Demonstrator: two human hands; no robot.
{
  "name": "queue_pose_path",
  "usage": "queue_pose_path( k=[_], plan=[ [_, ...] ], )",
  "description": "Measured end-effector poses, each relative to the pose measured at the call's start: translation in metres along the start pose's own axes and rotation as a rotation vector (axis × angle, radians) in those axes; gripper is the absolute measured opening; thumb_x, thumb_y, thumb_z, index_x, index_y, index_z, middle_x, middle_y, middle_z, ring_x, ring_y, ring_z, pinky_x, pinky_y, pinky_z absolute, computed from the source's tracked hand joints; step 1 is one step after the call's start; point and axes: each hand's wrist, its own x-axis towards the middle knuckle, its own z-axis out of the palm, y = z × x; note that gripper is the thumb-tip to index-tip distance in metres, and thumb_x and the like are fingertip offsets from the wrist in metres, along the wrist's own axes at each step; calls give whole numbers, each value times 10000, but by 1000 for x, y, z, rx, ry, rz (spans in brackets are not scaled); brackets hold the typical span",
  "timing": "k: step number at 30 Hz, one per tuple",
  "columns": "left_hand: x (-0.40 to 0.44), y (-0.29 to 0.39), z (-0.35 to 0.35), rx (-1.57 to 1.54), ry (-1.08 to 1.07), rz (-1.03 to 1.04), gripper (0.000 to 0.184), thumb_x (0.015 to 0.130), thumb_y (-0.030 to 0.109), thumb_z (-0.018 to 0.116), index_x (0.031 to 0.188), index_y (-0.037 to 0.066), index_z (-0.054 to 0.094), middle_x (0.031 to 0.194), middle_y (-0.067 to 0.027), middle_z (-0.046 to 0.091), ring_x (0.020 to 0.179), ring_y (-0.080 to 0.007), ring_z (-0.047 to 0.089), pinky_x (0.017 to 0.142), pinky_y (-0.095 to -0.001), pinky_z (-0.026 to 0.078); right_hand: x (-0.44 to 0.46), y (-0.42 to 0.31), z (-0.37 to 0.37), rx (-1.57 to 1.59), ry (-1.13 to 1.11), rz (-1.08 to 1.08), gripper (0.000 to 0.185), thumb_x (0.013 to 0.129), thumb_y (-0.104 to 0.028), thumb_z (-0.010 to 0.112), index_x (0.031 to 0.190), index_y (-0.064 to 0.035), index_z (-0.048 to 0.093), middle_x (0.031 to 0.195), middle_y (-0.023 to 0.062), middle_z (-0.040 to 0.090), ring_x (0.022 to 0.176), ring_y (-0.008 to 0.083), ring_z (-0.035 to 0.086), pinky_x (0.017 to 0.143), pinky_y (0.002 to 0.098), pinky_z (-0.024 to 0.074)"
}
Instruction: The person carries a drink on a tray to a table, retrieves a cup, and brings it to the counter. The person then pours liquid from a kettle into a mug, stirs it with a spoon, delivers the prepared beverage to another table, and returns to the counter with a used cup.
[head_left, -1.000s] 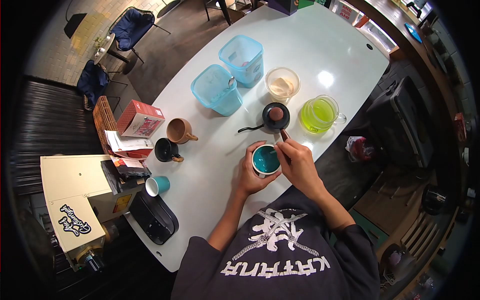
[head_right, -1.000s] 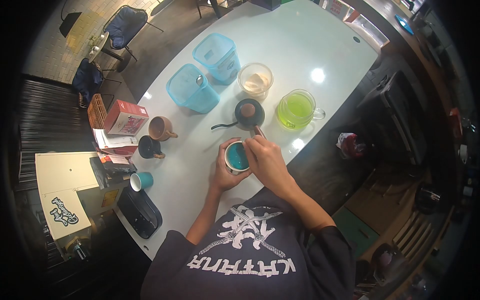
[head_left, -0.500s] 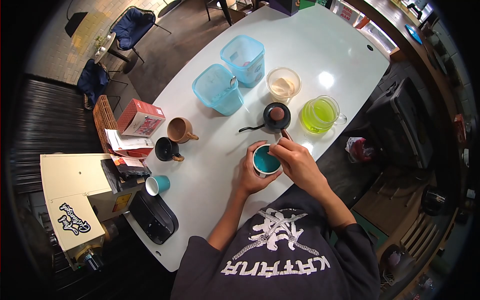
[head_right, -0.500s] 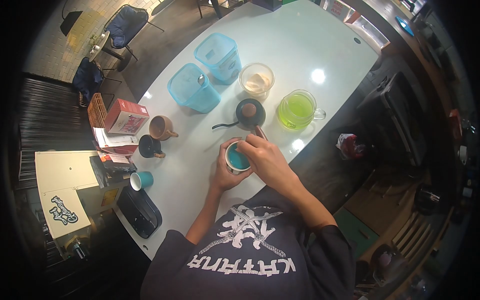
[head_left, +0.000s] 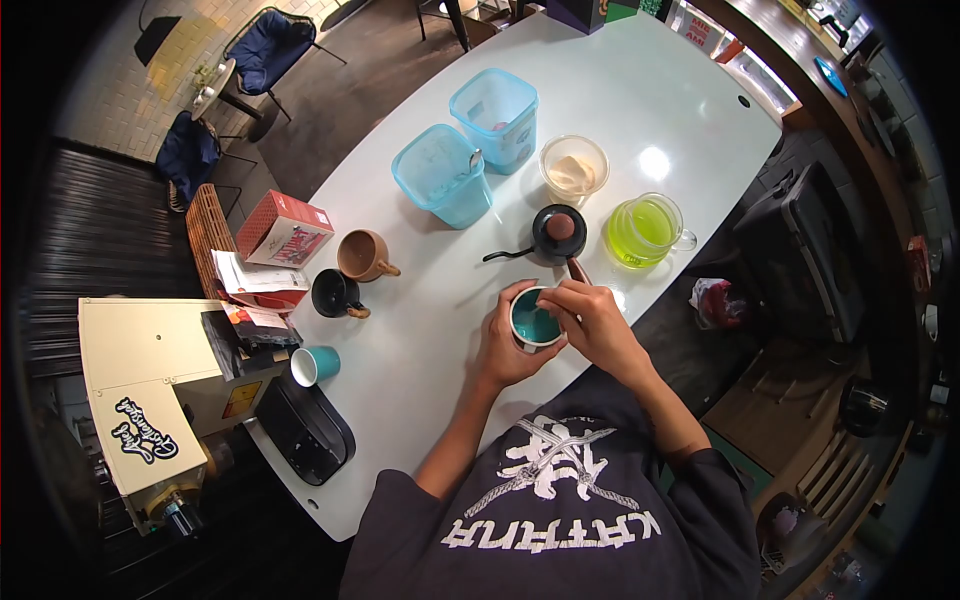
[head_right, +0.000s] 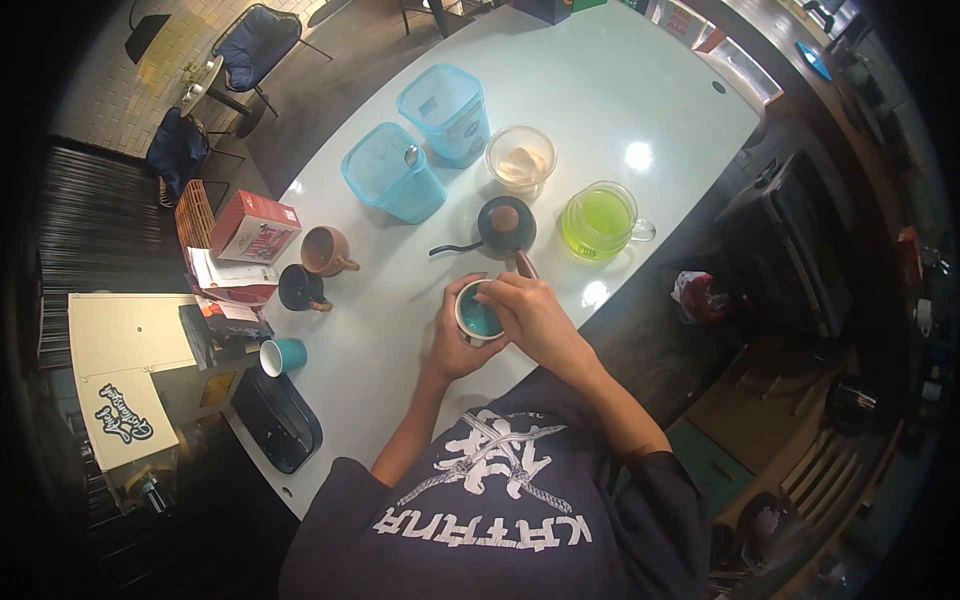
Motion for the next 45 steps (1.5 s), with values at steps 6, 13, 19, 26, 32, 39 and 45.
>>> queue_pose_path(
  k=[6,13,19,26,32,39,45],
  plan=[
    [0,3,0,-11,4,-25,862,626,237,910,1320,19,448,1202,-174,603,1055,-320,648,903,-398,522,-3,-8,-4,-213,117,-17,146,854,-24,666,992,15,643,807,152,594,709,368,614,636,428,475],
    [0,3,0,-24,-13,-30,864,618,214,911,1323,28,447,1187,-171,610,1050,-317,649,900,-394,523,-8,-12,-8,-150,-101,34,116,845,-11,642,954,20,622,847,162,612,746,377,633,679,456,493],
    [0,2,-1,-27,-12,-24,867,618,213,910,1325,24,445,1187,-171,613,1054,-317,648,903,-393,521,-3,-8,3,-74,33,18,74,880,-33,639,923,24,625,846,171,618,727,389,626,675,461,486],
    [0,5,0,-12,0,-34,863,627,225,910,1323,17,444,1178,-165,617,1038,-314,656,902,-394,521,-9,-18,-11,-271,12,77,107,853,-25,647,939,17,599,833,167,600,744,385,632,679,467,488],
    [-1,-1,1,-41,-10,-30,870,617,215,909,1328,28,444,1198,-164,611,1041,-314,657,907,-392,522,-10,-11,0,-113,-64,15,116,852,-42,658,931,22,602,823,157,598,741,377,627,668,457,493],
    [0,2,1,-31,-8,-42,868,623,227,908,1327,23,443,1193,-169,613,1047,-310,655,895,-395,528,-6,-8,-2,-194,124,-6,122,880,-33,660,991,13,635,794,147,580,686,365,603,620,423,470],
    [0,0,1,-11,-8,-18,863,623,228,909,1321,26,444,1170,-164,619,1026,-313,659,886,-394,530,-14,-10,-10,-214,-18,-27,120,873,-21,657,988,13,640,778,151,578,672,373,599,617,428,473]
  ],
)
